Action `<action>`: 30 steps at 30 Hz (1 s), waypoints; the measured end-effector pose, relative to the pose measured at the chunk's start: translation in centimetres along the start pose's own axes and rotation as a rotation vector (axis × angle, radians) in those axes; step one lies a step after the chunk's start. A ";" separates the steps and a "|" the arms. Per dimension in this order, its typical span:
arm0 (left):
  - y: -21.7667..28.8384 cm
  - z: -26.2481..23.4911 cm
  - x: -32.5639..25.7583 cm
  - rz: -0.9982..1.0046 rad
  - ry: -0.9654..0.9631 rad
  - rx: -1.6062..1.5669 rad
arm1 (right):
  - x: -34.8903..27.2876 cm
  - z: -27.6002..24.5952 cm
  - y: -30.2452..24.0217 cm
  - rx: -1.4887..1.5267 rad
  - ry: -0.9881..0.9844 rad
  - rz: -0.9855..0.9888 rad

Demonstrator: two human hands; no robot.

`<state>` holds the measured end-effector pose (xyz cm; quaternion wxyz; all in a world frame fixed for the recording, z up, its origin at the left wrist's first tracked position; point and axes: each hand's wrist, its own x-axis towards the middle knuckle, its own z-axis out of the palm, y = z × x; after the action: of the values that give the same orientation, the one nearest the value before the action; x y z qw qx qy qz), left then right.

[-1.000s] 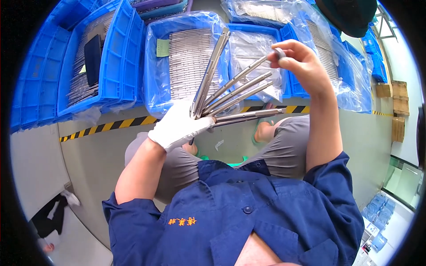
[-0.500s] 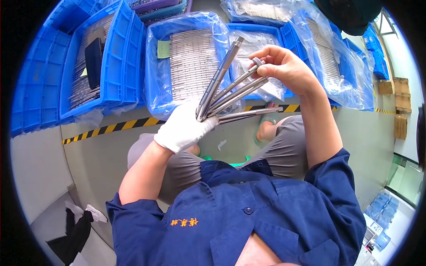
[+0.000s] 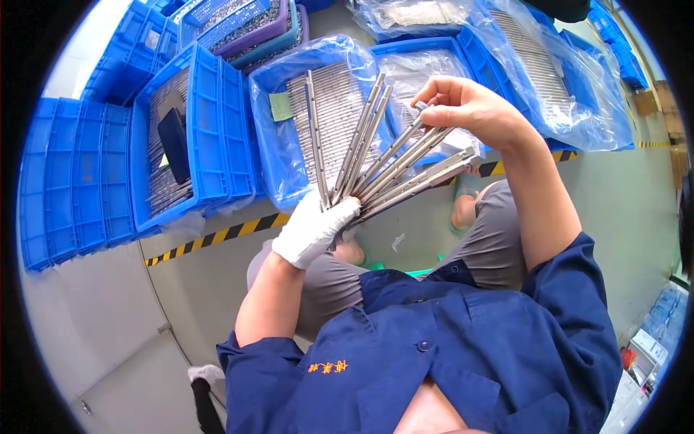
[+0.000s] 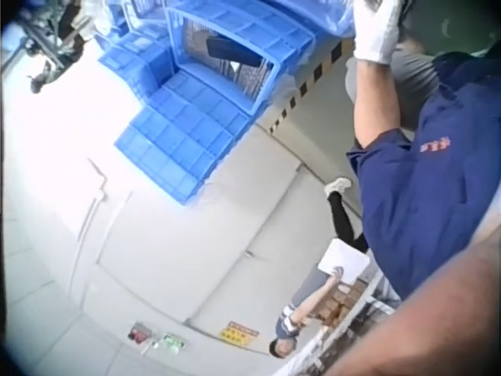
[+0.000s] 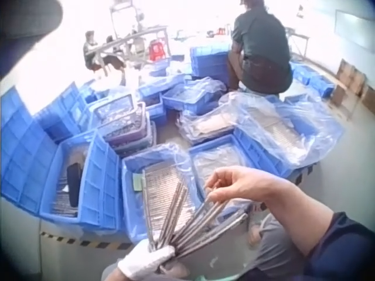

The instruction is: Inspecting and sorting cylindrical metal rods in a manufacturing environment.

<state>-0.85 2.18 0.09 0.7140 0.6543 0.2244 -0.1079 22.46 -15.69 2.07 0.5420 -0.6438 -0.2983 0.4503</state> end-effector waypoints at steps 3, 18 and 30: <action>0.0 -0.2 -0.2 -0.031 -0.050 -0.120 | -0.2 -1.0 -0.4 0.035 0.090 0.054; 0.7 0.4 -0.7 -0.024 -0.120 0.032 | 0.9 -0.7 0.6 0.134 -0.158 -0.102; 1.3 -0.1 -0.7 -0.116 -0.173 0.133 | 0.5 -0.2 0.1 0.093 -0.105 -0.016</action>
<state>-0.92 2.30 1.58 0.6783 0.6744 0.1916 -0.2198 22.81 -15.30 1.84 0.5587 -0.5910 -0.3100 0.4924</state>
